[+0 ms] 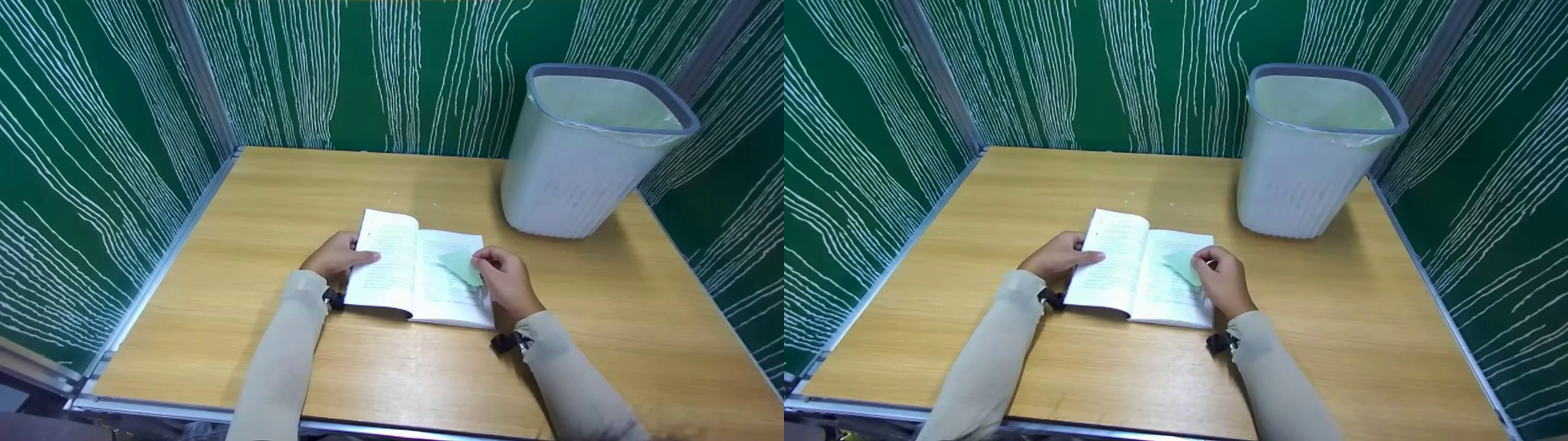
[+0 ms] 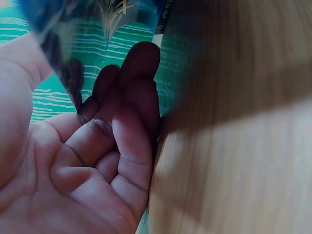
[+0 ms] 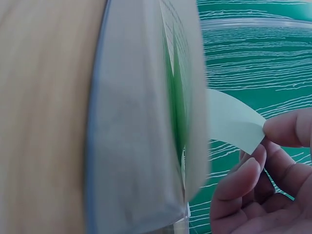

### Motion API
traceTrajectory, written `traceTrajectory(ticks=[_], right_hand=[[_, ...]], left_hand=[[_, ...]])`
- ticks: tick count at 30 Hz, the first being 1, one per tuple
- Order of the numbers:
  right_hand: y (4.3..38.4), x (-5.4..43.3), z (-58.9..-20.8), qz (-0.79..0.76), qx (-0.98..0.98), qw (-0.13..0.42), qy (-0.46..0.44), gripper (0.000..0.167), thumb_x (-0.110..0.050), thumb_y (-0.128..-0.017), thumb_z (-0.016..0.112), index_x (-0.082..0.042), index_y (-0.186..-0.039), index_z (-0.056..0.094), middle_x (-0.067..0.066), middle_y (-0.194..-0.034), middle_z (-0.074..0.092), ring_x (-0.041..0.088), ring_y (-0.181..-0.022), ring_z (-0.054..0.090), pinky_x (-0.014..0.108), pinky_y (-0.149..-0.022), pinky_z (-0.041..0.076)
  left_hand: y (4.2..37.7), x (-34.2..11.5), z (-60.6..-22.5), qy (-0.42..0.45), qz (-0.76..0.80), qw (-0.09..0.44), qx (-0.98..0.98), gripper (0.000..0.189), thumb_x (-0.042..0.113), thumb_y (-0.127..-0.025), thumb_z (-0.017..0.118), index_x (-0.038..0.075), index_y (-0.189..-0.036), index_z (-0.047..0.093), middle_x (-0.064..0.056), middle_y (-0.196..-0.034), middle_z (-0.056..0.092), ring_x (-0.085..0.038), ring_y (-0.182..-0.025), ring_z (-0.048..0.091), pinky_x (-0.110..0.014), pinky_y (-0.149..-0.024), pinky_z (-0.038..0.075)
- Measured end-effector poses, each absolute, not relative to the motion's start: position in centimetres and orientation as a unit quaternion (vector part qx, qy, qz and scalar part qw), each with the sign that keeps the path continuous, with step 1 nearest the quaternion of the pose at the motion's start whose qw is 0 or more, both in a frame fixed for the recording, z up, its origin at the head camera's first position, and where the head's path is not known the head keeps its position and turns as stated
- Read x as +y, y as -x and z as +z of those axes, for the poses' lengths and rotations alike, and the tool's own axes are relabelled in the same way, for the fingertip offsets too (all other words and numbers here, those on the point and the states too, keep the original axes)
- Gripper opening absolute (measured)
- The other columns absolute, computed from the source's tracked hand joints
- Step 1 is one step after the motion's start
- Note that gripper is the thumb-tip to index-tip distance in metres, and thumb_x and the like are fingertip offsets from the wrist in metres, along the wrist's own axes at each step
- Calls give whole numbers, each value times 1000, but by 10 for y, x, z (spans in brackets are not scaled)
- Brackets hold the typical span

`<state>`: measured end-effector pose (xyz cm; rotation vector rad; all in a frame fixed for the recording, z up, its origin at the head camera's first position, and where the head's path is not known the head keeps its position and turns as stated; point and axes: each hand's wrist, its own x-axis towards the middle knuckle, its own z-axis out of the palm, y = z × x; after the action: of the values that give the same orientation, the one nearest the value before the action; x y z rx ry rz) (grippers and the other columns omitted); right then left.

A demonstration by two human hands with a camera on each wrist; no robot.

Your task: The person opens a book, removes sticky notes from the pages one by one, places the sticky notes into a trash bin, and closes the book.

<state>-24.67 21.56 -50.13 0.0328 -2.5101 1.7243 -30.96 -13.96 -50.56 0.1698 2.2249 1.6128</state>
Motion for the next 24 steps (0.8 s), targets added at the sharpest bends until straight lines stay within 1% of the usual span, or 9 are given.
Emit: traceTrajectory(ticks=[4,8,15,21,24], right_hand=[[247,217,-502,570,-821,46,-2,15,-17,-101,62,-4,-105,70,8,-86,59,20,-75,55,25,-59,49],[248,218,-502,569,-821,38,9,17,-20,-102,62,-7,-108,70,9,-90,59,22,-78,56,26,-61,49],[246,220,-498,567,-823,38,22,21,-26,-103,62,-8,-111,69,9,-99,61,24,-87,58,27,-69,52],[245,221,-496,574,-817,46,31,22,-27,-103,62,-7,-112,69,9,-99,62,23,-87,58,26,-67,52],[246,222,-496,574,-816,56,30,23,-26,-103,61,-6,-112,69,8,-97,61,21,-84,58,26,-66,52]], left_hand=[[310,-139,-505,-60,574,194,793,40,31,-89,84,14,-122,70,-9,-105,77,-26,-85,78,-38,-74,63],[309,-139,-505,-59,573,196,794,41,32,-89,84,14,-122,69,-9,-105,77,-26,-86,78,-38,-74,63],[308,-139,-504,-56,575,198,792,39,31,-89,84,15,-121,70,-9,-105,77,-27,-87,78,-39,-75,64],[307,-139,-503,-55,583,204,784,40,32,-89,84,17,-123,69,-9,-106,77,-28,-88,78,-41,-75,64],[307,-140,-503,-62,588,204,780,40,31,-89,83,16,-124,69,-10,-107,77,-29,-87,78,-42,-74,64]])
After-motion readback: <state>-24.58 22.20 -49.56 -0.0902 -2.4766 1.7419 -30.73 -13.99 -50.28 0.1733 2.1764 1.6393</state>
